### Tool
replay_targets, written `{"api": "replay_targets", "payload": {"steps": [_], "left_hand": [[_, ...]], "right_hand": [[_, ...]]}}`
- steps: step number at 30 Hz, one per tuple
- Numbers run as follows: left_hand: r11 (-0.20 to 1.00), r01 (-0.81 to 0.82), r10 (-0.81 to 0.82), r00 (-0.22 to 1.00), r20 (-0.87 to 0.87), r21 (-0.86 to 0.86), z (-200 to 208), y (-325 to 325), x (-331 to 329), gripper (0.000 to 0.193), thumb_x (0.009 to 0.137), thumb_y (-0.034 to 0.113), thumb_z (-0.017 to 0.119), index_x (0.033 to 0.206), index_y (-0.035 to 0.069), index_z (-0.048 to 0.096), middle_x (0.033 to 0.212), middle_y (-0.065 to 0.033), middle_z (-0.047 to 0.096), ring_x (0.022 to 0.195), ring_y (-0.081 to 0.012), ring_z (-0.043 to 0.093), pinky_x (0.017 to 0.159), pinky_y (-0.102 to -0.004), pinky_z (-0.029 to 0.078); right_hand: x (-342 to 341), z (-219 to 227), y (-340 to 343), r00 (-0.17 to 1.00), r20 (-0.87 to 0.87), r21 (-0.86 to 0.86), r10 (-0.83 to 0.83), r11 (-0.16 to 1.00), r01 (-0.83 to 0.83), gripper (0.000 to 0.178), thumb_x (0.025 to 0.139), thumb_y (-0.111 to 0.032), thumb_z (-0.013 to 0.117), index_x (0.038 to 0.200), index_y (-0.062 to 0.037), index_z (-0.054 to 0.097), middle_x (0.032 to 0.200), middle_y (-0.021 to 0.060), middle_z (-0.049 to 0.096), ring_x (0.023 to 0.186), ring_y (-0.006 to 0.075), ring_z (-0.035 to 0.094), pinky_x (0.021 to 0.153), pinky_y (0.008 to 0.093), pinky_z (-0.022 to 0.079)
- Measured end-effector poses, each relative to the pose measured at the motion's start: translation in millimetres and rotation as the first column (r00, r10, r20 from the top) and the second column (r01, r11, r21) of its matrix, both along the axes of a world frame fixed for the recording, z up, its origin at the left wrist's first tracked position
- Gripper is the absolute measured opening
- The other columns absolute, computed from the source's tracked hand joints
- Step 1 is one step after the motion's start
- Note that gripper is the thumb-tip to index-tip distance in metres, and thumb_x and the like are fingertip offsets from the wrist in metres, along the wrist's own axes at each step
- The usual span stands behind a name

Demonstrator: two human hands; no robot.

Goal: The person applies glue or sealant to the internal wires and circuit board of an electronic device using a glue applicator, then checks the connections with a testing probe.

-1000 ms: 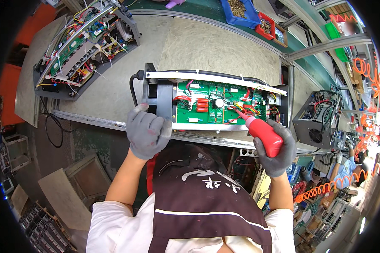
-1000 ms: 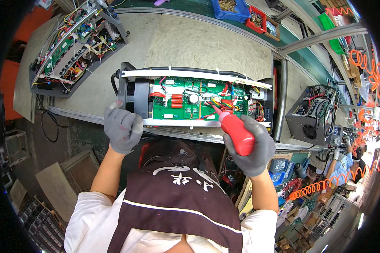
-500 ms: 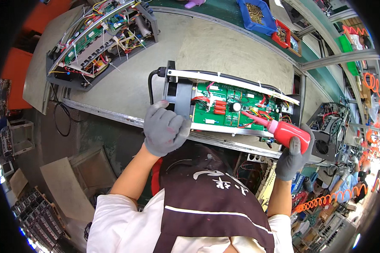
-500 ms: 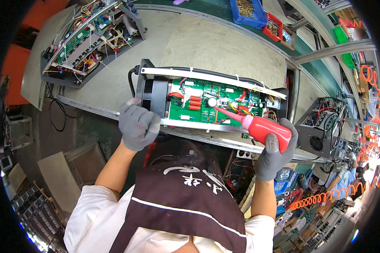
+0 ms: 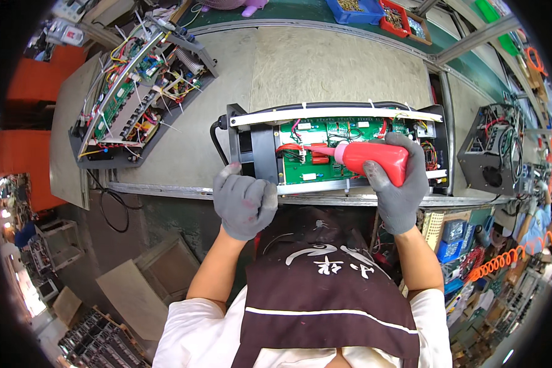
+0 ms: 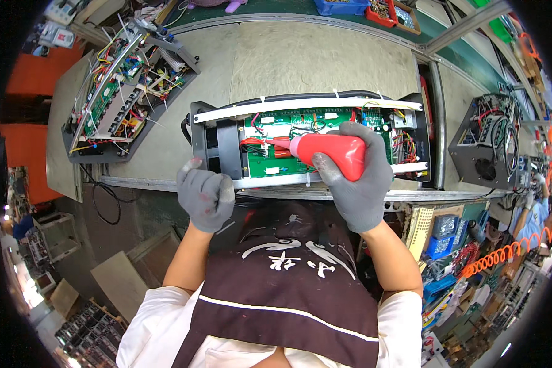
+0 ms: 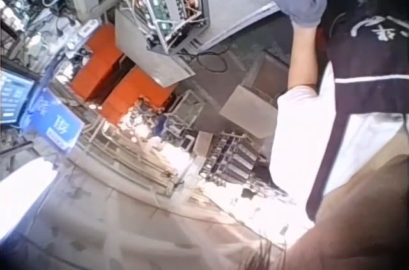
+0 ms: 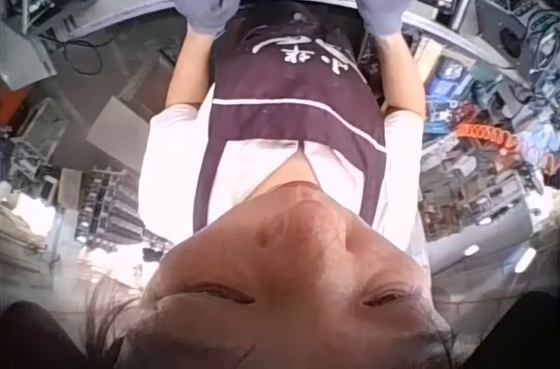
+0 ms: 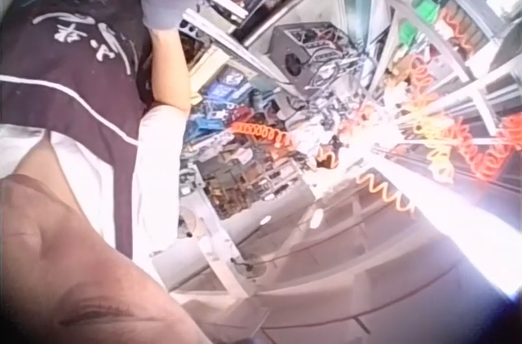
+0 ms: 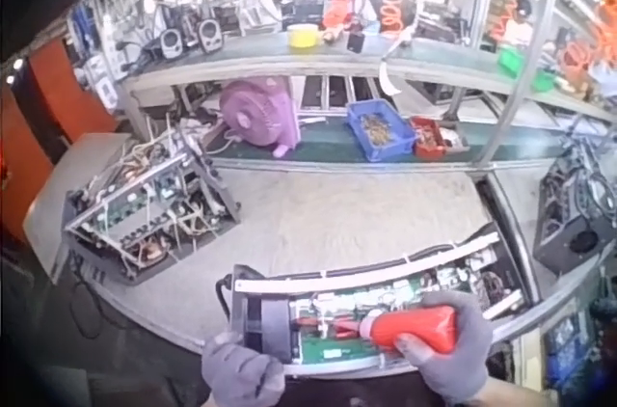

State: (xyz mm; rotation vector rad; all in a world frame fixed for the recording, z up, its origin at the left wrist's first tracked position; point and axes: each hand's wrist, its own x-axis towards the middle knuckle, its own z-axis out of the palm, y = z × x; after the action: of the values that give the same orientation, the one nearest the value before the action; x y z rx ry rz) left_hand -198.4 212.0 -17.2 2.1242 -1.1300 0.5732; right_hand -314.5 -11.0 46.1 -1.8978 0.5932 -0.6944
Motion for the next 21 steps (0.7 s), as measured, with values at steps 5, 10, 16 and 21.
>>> {"api": "replay_targets", "payload": {"steps": [5,10,16,21], "left_hand": [[1.000,0.013,-0.013,1.000,0.023,0.007,1,-1,0,0.016,0.068,0.009,0.069,0.078,0.010,0.057,0.066,-0.0026,0.053,0.062,-0.0224,0.053,0.088,-0.0423,0.046],[1.000,0.014,-0.015,0.999,0.032,0.022,-4,2,0,0.018,0.068,0.008,0.068,0.080,0.010,0.056,0.067,-0.0032,0.053,0.063,-0.0232,0.053,0.087,-0.0424,0.046],[1.000,0.010,-0.010,1.000,0.009,-0.019,0,-1,-2,0.016,0.066,0.002,0.066,0.075,0.010,0.056,0.066,-0.0043,0.054,0.065,-0.0245,0.053,0.091,-0.0437,0.046],[1.000,-0.011,0.011,1.000,0.011,0.000,-1,-1,-3,0.016,0.066,0.002,0.067,0.074,0.010,0.056,0.066,-0.0047,0.053,0.066,-0.0243,0.054,0.091,-0.0434,0.045]], "right_hand": [[-1,6,-2,0.998,-0.065,0.023,-0.022,0.999,0.023,0.050,0.073,-0.011,0.080,0.115,0.0005,0.055,0.100,0.0126,0.063,0.090,0.0186,0.064,0.079,0.0309,0.052],[-5,12,-6,0.994,-0.097,0.091,-0.039,0.995,0.048,0.047,0.076,-0.010,0.075,0.117,0.0005,0.054,0.110,0.0107,0.060,0.096,0.0166,0.059,0.087,0.0298,0.049],[-6,13,-1,0.991,-0.135,0.115,0.017,0.993,-0.001,0.048,0.075,-0.009,0.074,0.118,-0.0001,0.054,0.108,0.0106,0.060,0.097,0.0169,0.059,0.087,0.0305,0.048],[-4,4,-7,0.995,-0.097,0.008,-0.024,1.000,0.025,0.045,0.075,-0.016,0.078,0.112,-0.0019,0.057,0.101,0.0115,0.063,0.090,0.0173,0.063,0.079,0.0314,0.052]]}}
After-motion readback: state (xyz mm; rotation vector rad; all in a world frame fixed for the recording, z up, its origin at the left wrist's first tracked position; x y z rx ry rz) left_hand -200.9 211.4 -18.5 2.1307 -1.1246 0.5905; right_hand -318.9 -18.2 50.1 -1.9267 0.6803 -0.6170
